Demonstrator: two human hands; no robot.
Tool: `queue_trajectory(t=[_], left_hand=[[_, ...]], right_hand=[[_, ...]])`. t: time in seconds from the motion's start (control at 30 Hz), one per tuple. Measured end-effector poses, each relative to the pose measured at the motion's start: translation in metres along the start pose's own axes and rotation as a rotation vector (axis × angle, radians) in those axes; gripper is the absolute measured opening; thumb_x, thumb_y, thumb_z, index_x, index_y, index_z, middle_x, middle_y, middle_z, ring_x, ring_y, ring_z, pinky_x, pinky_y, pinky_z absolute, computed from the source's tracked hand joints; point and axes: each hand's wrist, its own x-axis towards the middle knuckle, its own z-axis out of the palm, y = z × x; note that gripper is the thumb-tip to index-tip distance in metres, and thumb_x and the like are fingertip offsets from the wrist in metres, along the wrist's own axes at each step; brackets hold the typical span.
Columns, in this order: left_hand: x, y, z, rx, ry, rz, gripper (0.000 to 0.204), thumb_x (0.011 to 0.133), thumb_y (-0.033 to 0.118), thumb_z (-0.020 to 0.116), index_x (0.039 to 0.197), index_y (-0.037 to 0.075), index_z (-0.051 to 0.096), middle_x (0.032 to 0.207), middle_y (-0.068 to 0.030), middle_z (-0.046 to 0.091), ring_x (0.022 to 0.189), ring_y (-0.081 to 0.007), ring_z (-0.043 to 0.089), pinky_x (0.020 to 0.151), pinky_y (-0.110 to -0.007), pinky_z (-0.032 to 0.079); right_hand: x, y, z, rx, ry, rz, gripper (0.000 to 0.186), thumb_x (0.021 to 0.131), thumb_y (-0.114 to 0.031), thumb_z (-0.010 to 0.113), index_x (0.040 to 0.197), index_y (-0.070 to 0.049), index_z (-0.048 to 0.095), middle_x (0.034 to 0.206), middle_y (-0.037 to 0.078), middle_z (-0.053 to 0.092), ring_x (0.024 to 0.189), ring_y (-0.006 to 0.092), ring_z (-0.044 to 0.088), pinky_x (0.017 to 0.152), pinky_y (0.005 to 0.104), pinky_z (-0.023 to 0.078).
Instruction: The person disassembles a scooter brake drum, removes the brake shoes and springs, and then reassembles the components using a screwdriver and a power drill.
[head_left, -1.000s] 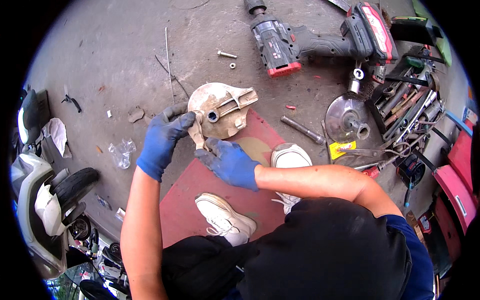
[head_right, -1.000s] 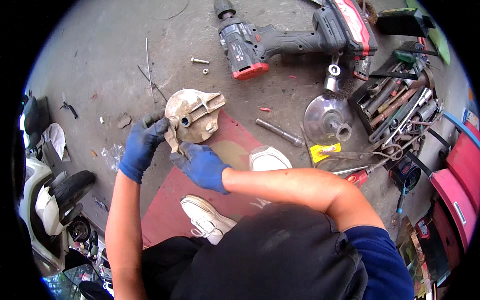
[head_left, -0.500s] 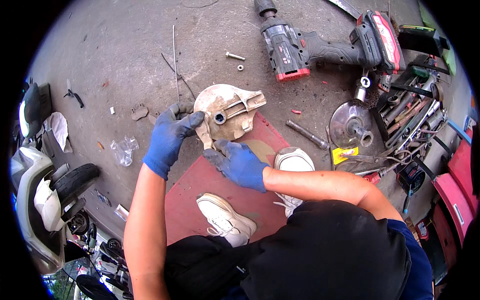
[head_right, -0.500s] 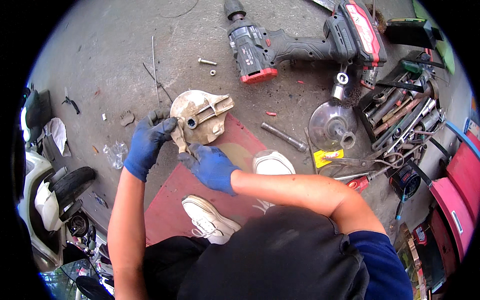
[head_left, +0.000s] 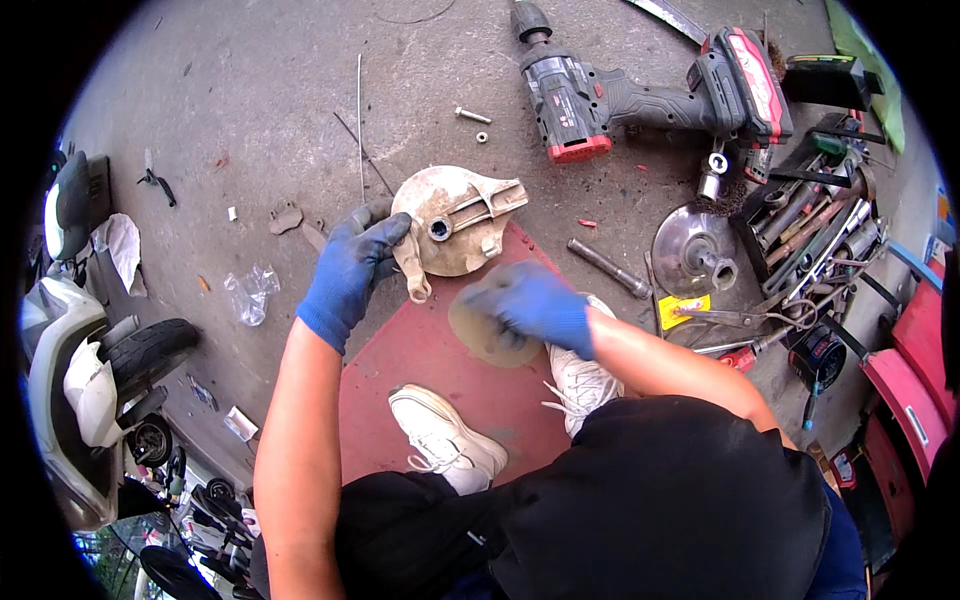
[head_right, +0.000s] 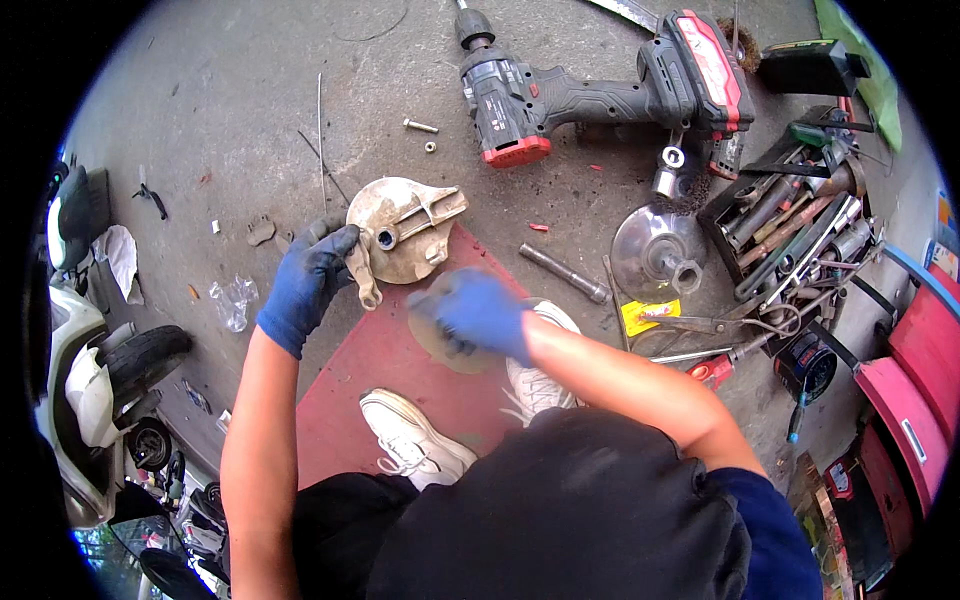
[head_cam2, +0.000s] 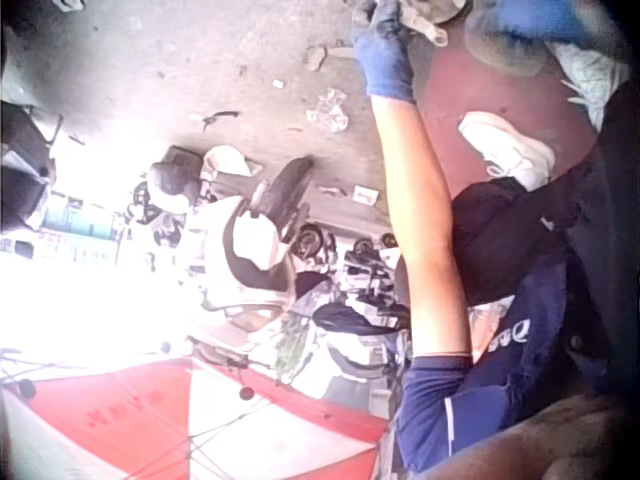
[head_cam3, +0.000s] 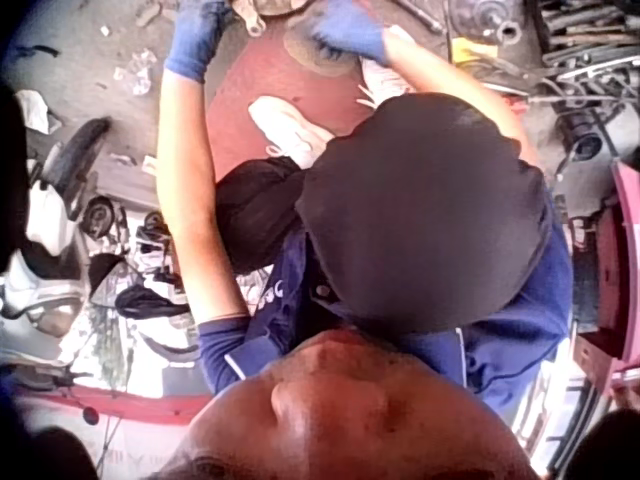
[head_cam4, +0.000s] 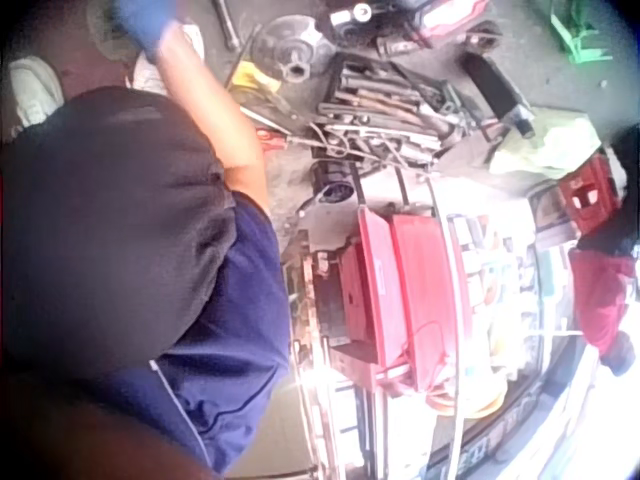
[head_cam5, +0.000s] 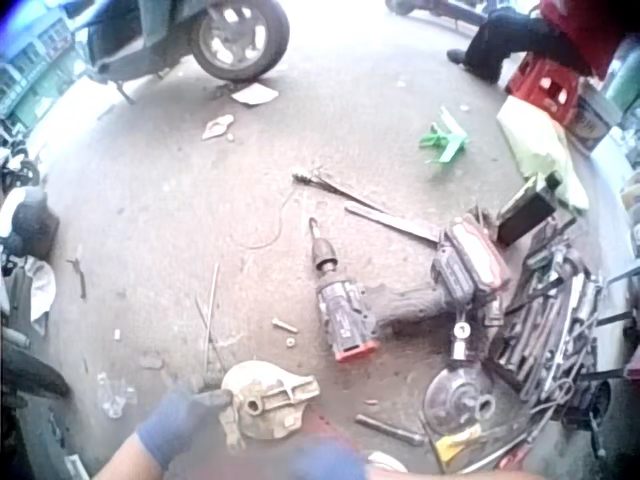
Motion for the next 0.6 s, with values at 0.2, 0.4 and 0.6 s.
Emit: queue_trajectory(t=[0.2,0.4,0.6], left_hand=[[0.0,0.007,-0.003,0.002,-0.066,0.029,0.047,0.092,0.016,0.065,0.131,-0.004,0.049,0.109,-0.0113,0.065,0.096,-0.0205,0.067,0.082,-0.034,0.057],[-0.017,-0.006,-0.039,-0.342,-0.307,0.207,0.055,0.096,0.015,0.058,0.143,-0.006,0.038,0.132,-0.0185,0.057,0.118,-0.0281,0.059,0.102,-0.042,0.049],[-0.025,-0.014,-0.059,-0.431,-0.32,0.267,0.053,0.096,0.015,0.058,0.142,-0.004,0.04,0.127,-0.0154,0.06,0.115,-0.0235,0.061,0.098,-0.04,0.051]], right_hand=[[-0.006,-0.026,-0.036,0.04,0.465,-0.376,0.036,0.091,-0.026,0.067,0.117,-0.001,0.06,0.092,0.016,0.068,0.081,0.0187,0.068,0.071,0.0309,0.054],[-0.034,-0.069,0.012,-0.223,0.253,-0.924,0.039,0.088,-0.009,0.07,0.125,-0.002,0.059,0.105,0.014,0.069,0.088,0.0212,0.067,0.079,0.0343,0.053],[-0.029,-0.082,0.035,-0.428,0.29,-1.269,0.039,0.086,0.001,0.066,0.124,-0.004,0.06,0.096,0.018,0.065,0.084,0.0355,0.065,0.073,0.0392,0.052]])
